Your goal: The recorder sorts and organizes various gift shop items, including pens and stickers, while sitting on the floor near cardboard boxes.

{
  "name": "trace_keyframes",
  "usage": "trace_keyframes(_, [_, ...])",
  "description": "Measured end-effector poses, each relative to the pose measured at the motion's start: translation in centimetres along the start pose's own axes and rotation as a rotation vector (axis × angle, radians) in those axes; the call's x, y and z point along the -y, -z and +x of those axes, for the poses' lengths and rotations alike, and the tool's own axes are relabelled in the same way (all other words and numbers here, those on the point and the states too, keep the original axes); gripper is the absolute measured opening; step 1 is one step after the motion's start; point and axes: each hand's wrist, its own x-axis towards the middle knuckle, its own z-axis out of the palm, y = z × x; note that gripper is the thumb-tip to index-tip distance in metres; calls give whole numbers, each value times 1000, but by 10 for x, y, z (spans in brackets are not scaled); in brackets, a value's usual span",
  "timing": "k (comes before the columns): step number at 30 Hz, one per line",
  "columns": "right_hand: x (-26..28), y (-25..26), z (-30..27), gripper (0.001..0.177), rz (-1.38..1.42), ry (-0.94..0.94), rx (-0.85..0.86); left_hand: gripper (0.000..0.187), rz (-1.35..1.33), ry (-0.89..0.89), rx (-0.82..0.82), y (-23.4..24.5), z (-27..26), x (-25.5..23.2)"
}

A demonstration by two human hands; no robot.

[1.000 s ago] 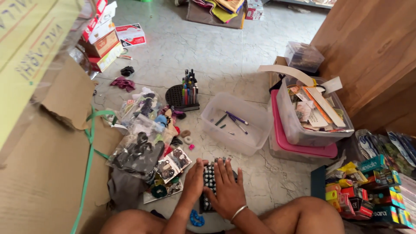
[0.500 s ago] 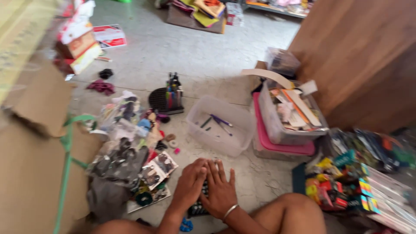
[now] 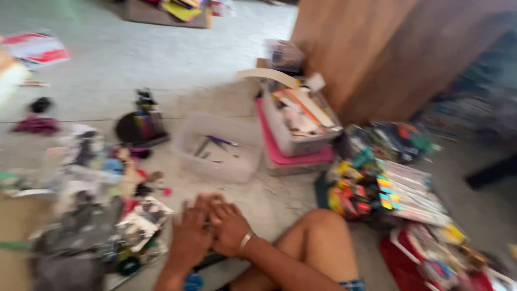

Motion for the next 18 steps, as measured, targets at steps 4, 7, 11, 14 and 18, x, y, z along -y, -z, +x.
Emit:
trace_keyframes(4, [-39, 40, -29, 39, 117, 192, -124, 84, 172, 34, 26, -15, 0, -5])
trace_keyframes(7, [-50, 93, -66, 21, 287, 190, -318, 91, 235, 83, 69, -1, 3, -14])
trace_keyframes(11, [-105, 150, -141, 26, 81, 203, -569, 93, 237, 98, 105, -3, 5, -8])
trace_keyframes(14, [-137, 164, -187, 12, 132, -259, -837, 94, 223, 130, 98, -4, 5, -9])
trace_keyframes(18, [-192, 178, -243, 21, 2, -520, -906, 93, 227, 140, 103, -5, 7, -9])
